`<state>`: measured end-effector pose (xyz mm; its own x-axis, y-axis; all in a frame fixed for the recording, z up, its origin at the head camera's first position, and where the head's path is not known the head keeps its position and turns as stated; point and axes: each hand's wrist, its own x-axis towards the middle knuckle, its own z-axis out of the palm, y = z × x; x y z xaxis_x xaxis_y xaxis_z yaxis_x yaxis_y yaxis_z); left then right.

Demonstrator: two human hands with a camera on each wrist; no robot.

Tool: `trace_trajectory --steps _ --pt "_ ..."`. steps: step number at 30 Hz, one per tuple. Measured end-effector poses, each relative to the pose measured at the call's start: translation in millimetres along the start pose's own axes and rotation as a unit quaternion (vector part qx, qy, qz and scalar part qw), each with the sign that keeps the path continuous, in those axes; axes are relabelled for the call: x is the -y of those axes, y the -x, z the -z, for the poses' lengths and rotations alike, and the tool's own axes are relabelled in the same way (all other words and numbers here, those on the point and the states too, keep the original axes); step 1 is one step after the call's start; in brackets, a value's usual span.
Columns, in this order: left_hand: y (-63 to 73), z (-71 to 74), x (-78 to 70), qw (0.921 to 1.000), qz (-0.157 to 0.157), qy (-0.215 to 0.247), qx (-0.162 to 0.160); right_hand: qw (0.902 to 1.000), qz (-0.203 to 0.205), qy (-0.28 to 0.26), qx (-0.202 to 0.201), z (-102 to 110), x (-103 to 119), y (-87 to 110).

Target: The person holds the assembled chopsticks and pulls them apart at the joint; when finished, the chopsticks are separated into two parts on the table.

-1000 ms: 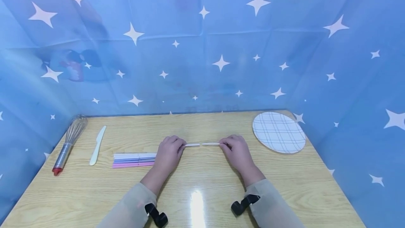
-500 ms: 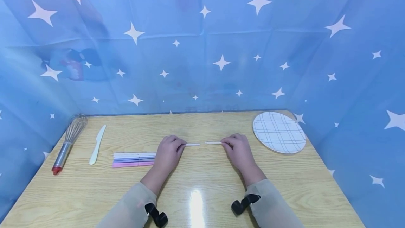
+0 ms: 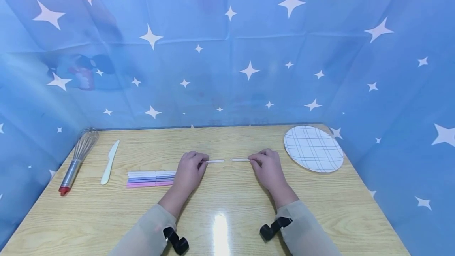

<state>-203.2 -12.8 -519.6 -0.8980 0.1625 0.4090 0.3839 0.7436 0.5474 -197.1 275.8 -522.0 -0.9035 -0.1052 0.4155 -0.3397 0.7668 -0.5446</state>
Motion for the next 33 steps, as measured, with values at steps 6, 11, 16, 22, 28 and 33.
trace_trajectory --steps 6,11,16,22,28,33 --pt "-0.6 1.2 0.4 1.0000 -0.002 0.002 0.002 0.9999 -0.010 -0.003 0.003 -1 2 0.6" --pt "-0.2 1.4 0.7 0.9999 -0.013 0.006 -0.008 0.9996 -0.023 -0.014 0.001 0 5 1.1" --pt "1.6 1.8 -0.7 0.9998 -0.014 0.010 -0.008 0.9988 -0.046 -0.011 -0.010 -1 7 0.7" --pt "2.3 4.4 -0.8 0.9998 0.004 0.016 0.009 0.9985 -0.027 0.002 -0.048 -4 10 -0.1" --pt "3.7 6.7 -0.6 0.9999 -0.007 0.007 -0.008 0.9977 -0.010 0.017 -0.066 -4 14 -0.7" --pt "4.5 8.0 0.2 0.9993 -0.027 0.000 -0.026 0.9975 0.006 0.009 -0.070 -9 20 -1.5"
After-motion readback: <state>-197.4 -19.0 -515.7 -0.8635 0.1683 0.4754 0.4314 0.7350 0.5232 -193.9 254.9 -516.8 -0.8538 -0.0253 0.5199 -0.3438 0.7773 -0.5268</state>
